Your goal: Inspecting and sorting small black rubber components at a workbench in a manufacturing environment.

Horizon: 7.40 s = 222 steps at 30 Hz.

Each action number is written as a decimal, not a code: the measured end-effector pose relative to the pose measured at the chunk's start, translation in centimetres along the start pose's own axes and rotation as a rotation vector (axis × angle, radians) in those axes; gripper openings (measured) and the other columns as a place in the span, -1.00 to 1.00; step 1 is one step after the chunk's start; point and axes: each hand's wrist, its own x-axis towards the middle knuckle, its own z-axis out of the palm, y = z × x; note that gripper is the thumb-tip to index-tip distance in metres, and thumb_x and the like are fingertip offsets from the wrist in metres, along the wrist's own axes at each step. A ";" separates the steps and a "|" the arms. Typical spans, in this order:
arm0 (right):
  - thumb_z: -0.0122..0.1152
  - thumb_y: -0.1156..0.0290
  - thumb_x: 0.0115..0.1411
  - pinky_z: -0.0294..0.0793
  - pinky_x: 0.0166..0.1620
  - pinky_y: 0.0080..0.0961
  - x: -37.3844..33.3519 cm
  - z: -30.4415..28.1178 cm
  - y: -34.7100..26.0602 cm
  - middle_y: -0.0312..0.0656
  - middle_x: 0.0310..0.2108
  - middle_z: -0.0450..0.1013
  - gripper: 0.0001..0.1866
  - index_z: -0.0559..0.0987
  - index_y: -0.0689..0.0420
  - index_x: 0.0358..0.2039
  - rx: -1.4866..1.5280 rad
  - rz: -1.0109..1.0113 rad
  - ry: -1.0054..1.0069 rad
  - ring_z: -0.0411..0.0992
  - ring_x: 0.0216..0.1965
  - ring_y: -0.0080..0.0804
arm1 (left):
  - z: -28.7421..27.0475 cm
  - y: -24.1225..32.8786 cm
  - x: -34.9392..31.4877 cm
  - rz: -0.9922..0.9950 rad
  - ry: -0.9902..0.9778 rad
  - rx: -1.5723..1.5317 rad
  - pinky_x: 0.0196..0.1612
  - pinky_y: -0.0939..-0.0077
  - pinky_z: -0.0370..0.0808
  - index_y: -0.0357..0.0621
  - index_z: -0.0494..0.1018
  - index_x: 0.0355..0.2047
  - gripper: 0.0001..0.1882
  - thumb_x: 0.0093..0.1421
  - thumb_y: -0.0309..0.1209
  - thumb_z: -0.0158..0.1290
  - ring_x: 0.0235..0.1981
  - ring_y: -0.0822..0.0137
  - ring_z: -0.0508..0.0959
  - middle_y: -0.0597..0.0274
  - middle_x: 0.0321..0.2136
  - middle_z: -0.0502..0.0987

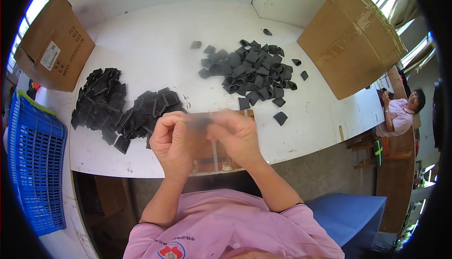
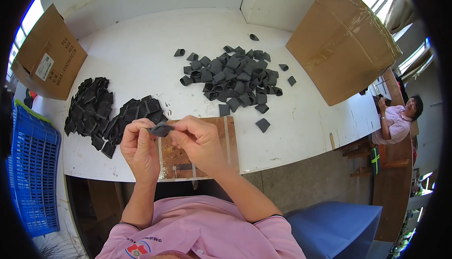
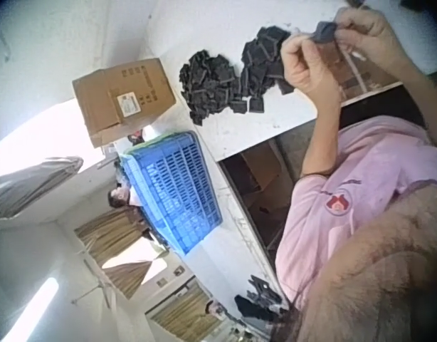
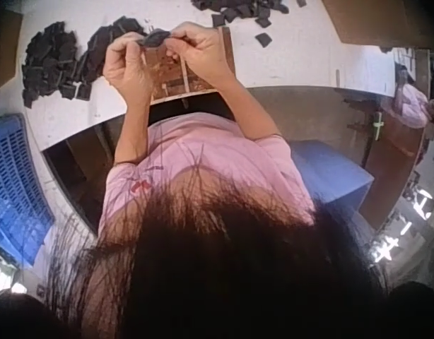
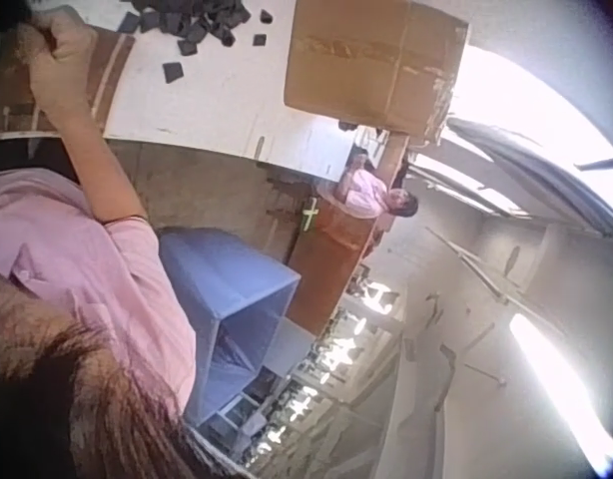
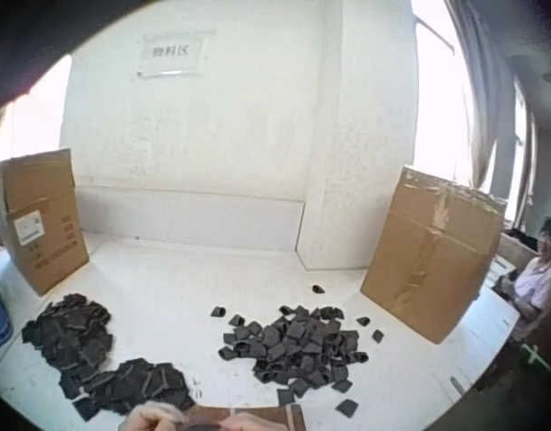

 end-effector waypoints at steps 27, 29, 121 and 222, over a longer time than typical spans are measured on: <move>0.26 0.45 0.04 0.36 -0.49 -0.51 0.4 -0.5 -1.0 -0.17 -0.55 0.45 -0.83 0.56 0.21 -0.34 -0.632 -0.515 0.047 0.41 -0.54 -0.30 | -0.6 1.9 2.7 0.116 -0.300 0.372 -0.30 0.62 0.33 -0.25 0.52 -0.38 -0.82 -0.04 -0.68 0.07 -0.39 0.41 0.43 0.22 -0.43 0.45; 0.25 0.46 0.03 0.36 -0.49 -0.49 0.3 -0.4 -1.0 -0.16 -0.56 0.44 -0.85 0.56 0.22 -0.37 -0.651 -0.527 0.046 0.40 -0.55 -0.28 | -0.6 1.8 2.5 0.141 -0.292 0.401 -0.33 0.62 0.34 -0.26 0.51 -0.40 -0.84 -0.03 -0.68 0.07 -0.42 0.39 0.43 0.21 -0.44 0.46; 0.30 0.53 -0.06 0.29 -0.57 -0.55 -6.7 0.6 7.3 -0.26 -0.61 0.35 -0.87 0.52 0.23 -0.48 -0.576 -0.093 0.216 0.34 -0.64 -0.47 | -3.7 -3.1 -7.5 -0.601 0.159 0.309 -0.51 0.73 0.33 -0.23 0.40 -0.24 -0.83 0.20 -0.42 0.03 -0.50 0.58 0.40 0.31 -0.41 0.46; 0.35 0.49 -0.13 0.38 -0.51 -0.48 -0.3 0.9 -2.3 -0.17 -0.49 0.40 -0.70 0.50 0.23 -0.34 -0.764 -0.597 0.140 0.39 -0.55 -0.31 | -0.6 2.4 2.2 -0.226 -0.072 -0.185 -0.25 0.61 0.36 -0.30 0.49 -0.39 -0.93 0.08 -0.60 0.09 -0.38 0.48 0.44 0.22 -0.35 0.52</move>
